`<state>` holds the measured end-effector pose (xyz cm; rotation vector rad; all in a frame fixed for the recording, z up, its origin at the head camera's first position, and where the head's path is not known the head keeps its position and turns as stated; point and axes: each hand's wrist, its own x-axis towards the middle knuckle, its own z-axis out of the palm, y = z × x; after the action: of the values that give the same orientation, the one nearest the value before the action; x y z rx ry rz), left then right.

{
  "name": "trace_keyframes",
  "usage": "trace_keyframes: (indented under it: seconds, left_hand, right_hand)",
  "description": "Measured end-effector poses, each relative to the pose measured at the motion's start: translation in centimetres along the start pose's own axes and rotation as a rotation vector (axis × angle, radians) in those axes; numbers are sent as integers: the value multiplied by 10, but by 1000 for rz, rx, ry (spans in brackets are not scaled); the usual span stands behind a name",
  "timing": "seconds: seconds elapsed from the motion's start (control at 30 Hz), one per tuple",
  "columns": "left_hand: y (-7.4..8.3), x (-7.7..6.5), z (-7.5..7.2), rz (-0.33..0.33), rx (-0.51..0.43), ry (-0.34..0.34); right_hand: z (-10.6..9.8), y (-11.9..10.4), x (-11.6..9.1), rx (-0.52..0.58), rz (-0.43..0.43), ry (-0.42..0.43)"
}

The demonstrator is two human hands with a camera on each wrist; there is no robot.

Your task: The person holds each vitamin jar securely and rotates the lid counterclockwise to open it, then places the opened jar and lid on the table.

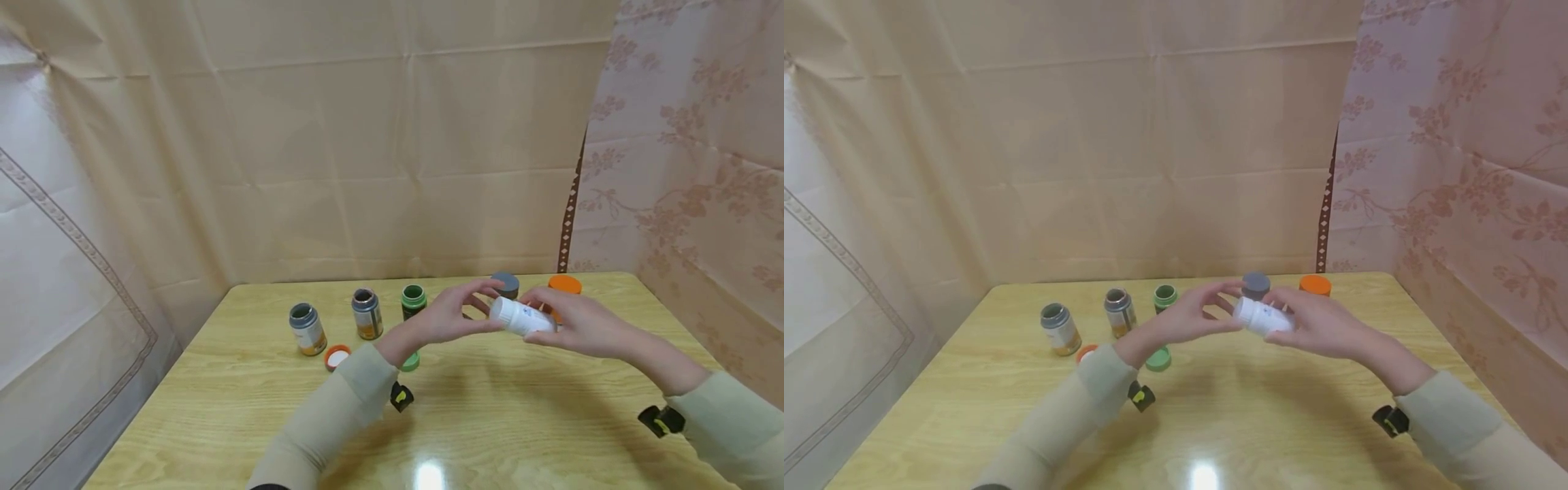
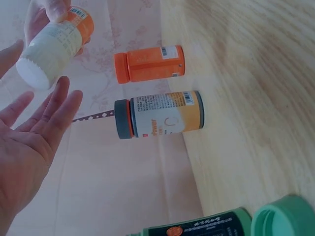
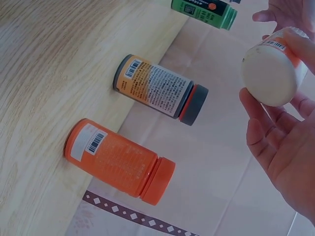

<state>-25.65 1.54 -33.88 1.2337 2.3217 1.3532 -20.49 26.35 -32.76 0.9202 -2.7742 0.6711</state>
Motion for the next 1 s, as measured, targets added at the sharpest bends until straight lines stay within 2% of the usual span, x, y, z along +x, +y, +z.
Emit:
trace_keyframes:
  seconds: [0.27,0.63,0.87,1.0]
  left_hand:
    - [5,0,-4,44,85,-53]
    - [4,-1,-1,-4,75,-36]
    - [2,-2,1,-41,33,-2]
    - [2,-3,2,-44,84,3]
  right_hand:
    - [-1,-2,0,1,4,2]
    - [1,0,2,-15,9,1]
    - [2,0,1,-14,7,8]
    - [2,-1,2,-14,5,11]
